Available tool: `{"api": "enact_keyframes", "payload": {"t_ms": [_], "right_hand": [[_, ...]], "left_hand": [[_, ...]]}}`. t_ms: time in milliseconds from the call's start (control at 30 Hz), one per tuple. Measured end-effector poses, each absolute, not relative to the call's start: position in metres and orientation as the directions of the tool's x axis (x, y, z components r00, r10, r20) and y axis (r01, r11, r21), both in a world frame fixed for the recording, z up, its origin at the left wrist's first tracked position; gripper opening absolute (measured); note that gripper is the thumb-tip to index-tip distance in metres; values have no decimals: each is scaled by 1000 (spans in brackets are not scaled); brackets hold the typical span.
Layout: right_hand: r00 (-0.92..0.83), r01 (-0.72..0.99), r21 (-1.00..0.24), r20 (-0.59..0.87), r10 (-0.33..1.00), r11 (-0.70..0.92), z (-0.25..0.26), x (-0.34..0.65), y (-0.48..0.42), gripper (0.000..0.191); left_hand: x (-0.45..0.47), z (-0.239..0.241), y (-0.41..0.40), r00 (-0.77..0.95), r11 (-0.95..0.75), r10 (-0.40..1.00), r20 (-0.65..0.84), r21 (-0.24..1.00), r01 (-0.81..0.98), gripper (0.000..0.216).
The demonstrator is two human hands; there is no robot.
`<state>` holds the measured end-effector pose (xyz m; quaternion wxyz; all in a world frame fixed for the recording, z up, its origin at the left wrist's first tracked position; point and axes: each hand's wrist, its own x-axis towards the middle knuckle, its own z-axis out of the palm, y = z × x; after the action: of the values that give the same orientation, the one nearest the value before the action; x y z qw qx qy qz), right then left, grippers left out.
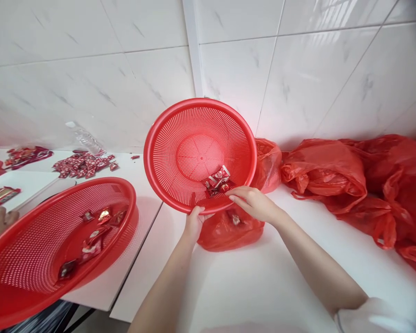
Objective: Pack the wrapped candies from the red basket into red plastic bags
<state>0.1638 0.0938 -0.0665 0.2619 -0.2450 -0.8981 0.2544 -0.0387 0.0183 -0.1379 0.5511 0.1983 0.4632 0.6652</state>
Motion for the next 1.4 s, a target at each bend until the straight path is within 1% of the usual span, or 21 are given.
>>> {"api": "enact_keyframes", "payload": {"t_ms": [100,200,300,367,433,467,567,667,767,833,900,967,1067,1133,1200,1267,1333,1400], "right_hand": [[-758,321,-509,368,539,799,-74,162,97,30],[-727,426,-384,393,563,819,-83,161,102,28],[-730,491,-275,388,563,827,-87,162,104,36],[-764,468,-263,360,536,844,-87,163,104,44],[-802,418,-292,326,501,860,-86,163,103,51],[-816,394,-314,313,486,864,-85,162,103,51],[-824,350,-393,302,479,850,-83,162,102,42],[-775,359,-492,315,547,793,-80,166,101,34],[-728,376,-572,304,615,729,-72,174,100,33],[-703,398,-598,288,650,696,-64,181,98,36],[-687,409,-616,277,672,673,-56,186,96,34],[-687,396,-630,280,671,668,-48,190,94,31],[-675,365,-649,310,669,668,-40,193,92,31],[-642,357,-683,316,698,637,-39,193,91,33],[-597,338,-747,301,744,573,-40,194,93,34],[-570,246,-847,267,777,471,-43,194,96,34],[-589,77,-941,225,777,331,-45,196,99,37],[-618,-49,-976,195,762,210,-45,198,103,45]], "left_hand": [[-36,-137,17,-294,55,920,-259,829,-556,27],[-34,-139,15,-282,64,922,-266,822,-567,29],[-33,-141,14,-251,74,930,-268,806,-587,30],[-33,-141,14,-241,59,938,-249,801,-596,31],[-35,-143,14,-245,47,941,-235,805,-592,29],[-37,-143,14,-248,46,940,-233,810,-585,28],[-42,-146,16,-264,43,937,-229,825,-563,26],[-44,-149,18,-292,32,930,-225,838,-545,25],[-42,-150,20,-307,36,923,-233,846,-532,25],[-41,-150,20,-300,40,925,-232,847,-530,25],[-41,-150,20,-280,51,932,-231,847,-530,24],[-40,-150,19,-267,61,935,-233,848,-526,22],[-40,-148,19,-288,53,930,-230,856,-514,20],[-40,-147,19,-303,40,926,-223,860,-509,20],[-41,-146,19,-313,33,924,-220,860,-509,21],[-41,-147,19,-310,34,925,-221,858,-512,23],[-43,-148,19,-297,38,929,-220,857,-514,23],[-44,-149,20,-290,38,933,-216,857,-514,21]]}}
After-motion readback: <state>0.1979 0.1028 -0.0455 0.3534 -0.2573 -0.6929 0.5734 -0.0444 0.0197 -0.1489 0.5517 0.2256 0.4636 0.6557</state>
